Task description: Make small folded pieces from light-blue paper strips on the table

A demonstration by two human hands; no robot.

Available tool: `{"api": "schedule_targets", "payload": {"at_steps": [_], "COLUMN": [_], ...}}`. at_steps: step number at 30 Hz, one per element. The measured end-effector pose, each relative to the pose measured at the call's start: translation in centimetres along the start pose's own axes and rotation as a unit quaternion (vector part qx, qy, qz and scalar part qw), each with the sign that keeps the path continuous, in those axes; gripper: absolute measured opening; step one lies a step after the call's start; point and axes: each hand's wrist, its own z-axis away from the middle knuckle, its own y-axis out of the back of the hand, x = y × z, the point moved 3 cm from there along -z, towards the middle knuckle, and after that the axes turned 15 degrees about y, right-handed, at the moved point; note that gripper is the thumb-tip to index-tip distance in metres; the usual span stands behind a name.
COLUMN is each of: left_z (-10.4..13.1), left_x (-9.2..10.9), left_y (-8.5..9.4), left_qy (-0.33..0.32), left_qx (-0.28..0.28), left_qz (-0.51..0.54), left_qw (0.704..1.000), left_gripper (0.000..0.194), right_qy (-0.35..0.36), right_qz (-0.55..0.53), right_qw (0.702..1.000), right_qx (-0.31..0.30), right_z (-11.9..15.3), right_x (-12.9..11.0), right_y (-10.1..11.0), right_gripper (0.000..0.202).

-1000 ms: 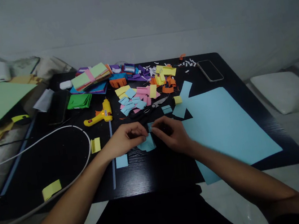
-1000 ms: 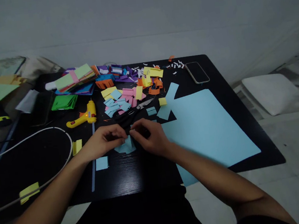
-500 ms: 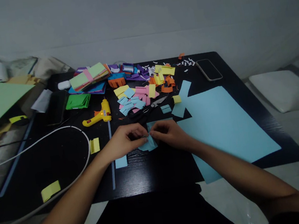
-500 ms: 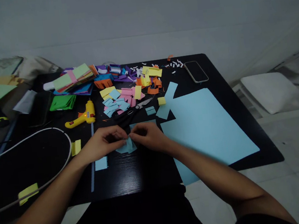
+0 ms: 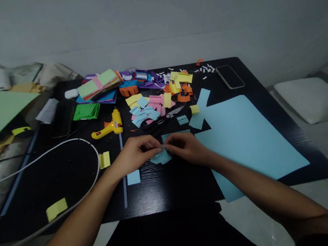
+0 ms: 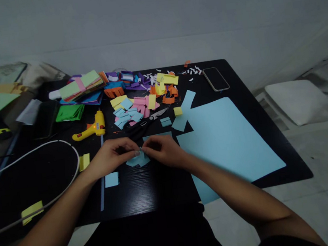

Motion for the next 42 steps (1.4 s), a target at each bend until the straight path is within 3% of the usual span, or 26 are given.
{"api": "schedule_targets", "payload": {"at_steps": [5,9,12,16,20,27,30,42], "left_z": [-0.1,-0.2,-0.4,-0.5,-0.3,0.0,0.0,0.1], "left_x": [-0.2,-0.5,-0.7,-0.9,-0.8,-0.1,-0.1,-0.1], "left_y": [0.0,0.1,0.2,0.1,-0.1,-0.3,-0.1,-0.2], "left_qy": [0.006,0.017,0.017,0.025,0.023,0.018,0.017,0.037], "left_qx": [0.008,0.019,0.021,-0.003,-0.021,-0.091,-0.095,-0.123], "left_qz": [0.012,0.029,0.068,0.086,0.081,0.089,0.088,0.03], "left_qw": [1.0,0.999,0.997,0.996,0.996,0.992,0.991,0.991], "left_gripper": [0.017,0.019,0.022,0.026,0.023,0.012,0.012,0.011], "right_qy": [-0.018,-0.013,0.061,0.201,0.253,0.201,0.186,0.183], "right_qz": [-0.068,-0.061,-0.009,0.067,0.113,0.1,0.093,0.093], "right_qw": [0.998,0.998,0.998,0.977,0.959,0.972,0.976,0.967], "right_qx": [-0.004,-0.005,-0.002,-0.031,-0.059,-0.063,-0.061,-0.151], "right_z": [-0.2,-0.2,-0.1,0.1,0.1,0.1,0.2,0.3], "right_x": [0.3,0.1,-0.8,-1.9,-1.9,-1.4,-1.2,-2.0], "right_y": [0.0,0.1,0.4,0.3,0.1,0.2,0.2,-0.4], "right_gripper": [0.02,0.018,0.014,0.028,0.026,0.017,0.019,0.013]}}
